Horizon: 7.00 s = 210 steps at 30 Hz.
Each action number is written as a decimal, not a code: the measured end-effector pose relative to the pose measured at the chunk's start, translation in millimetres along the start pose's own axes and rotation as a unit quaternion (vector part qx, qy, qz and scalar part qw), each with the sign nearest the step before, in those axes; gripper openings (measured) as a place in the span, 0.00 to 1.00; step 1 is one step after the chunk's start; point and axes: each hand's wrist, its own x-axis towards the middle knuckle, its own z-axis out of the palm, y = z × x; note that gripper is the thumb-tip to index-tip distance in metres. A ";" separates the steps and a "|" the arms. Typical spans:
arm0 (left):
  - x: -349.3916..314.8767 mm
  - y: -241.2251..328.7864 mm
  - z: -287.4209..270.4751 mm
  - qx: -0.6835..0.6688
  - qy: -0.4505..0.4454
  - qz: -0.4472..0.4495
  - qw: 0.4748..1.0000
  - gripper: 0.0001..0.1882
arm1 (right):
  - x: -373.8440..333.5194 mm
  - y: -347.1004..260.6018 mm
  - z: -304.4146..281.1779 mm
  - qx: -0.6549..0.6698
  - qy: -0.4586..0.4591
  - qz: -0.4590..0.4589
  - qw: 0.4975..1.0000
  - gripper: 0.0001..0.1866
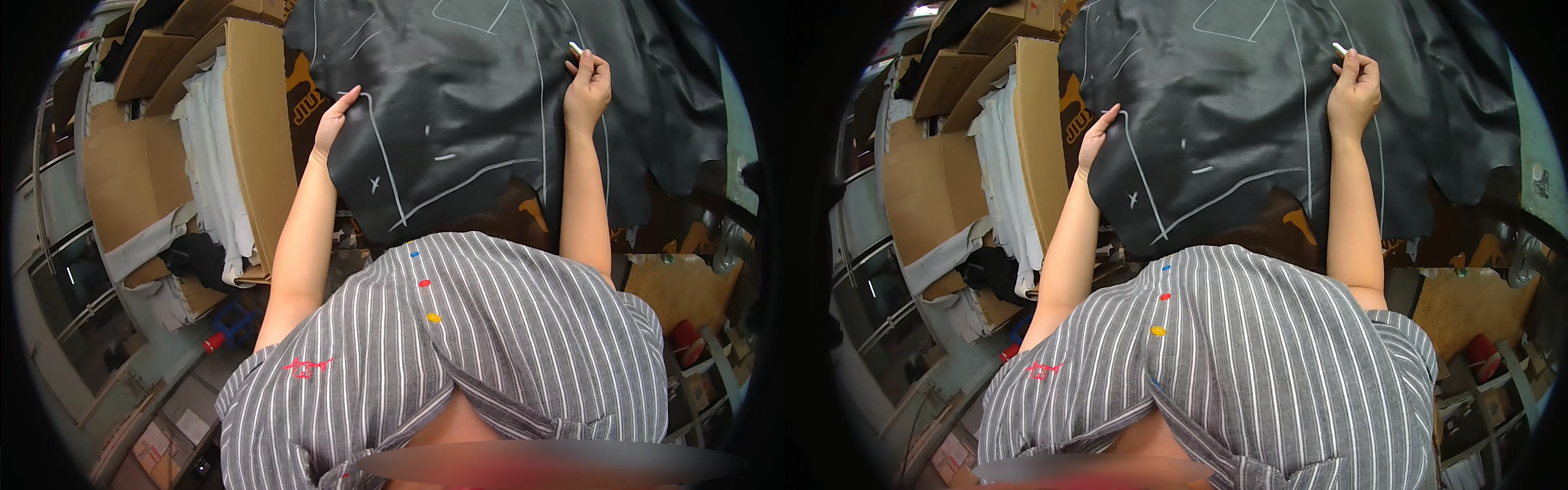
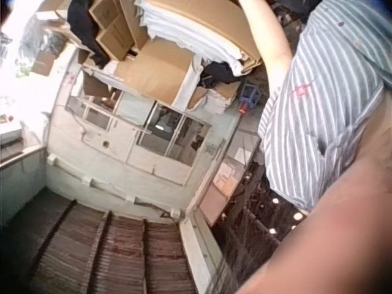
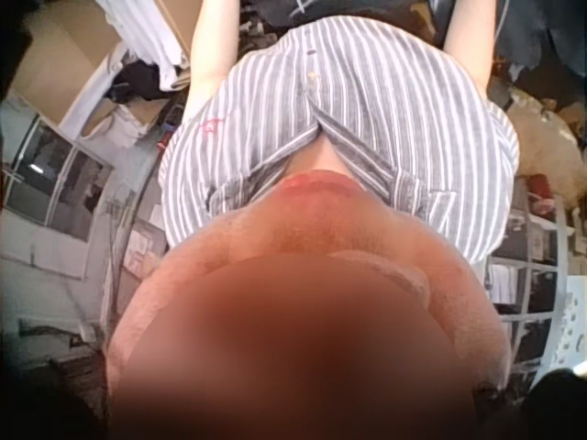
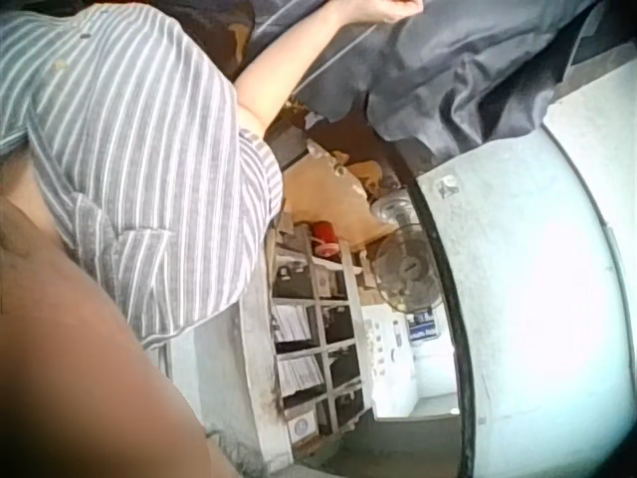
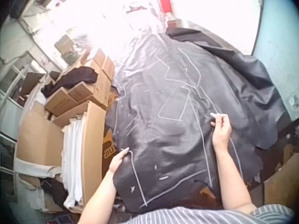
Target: The person unfolds a large piece of black fabric on a table and uses a white marker to draw pattern outlines and markings on the surface. The person briefly pauses to handle a small paper note before continuing to mark the fabric.
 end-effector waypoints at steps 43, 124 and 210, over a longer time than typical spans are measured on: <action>-118.4 -73.3 -52.7 0.684 0.481 0.414 0.360 0.32 | -74.7 -39.8 -65.4 -0.016 -0.259 0.016 0.966 0.10; -125.1 -99.7 -57.4 0.667 0.563 0.389 0.294 0.27 | 79.5 -16.5 -94.4 -0.201 -0.328 -0.075 0.920 0.26; -118.6 -142.8 -57.3 0.565 0.723 0.300 0.260 0.41 | -76.1 -23.2 -204.6 -0.187 -0.176 -0.160 0.953 0.04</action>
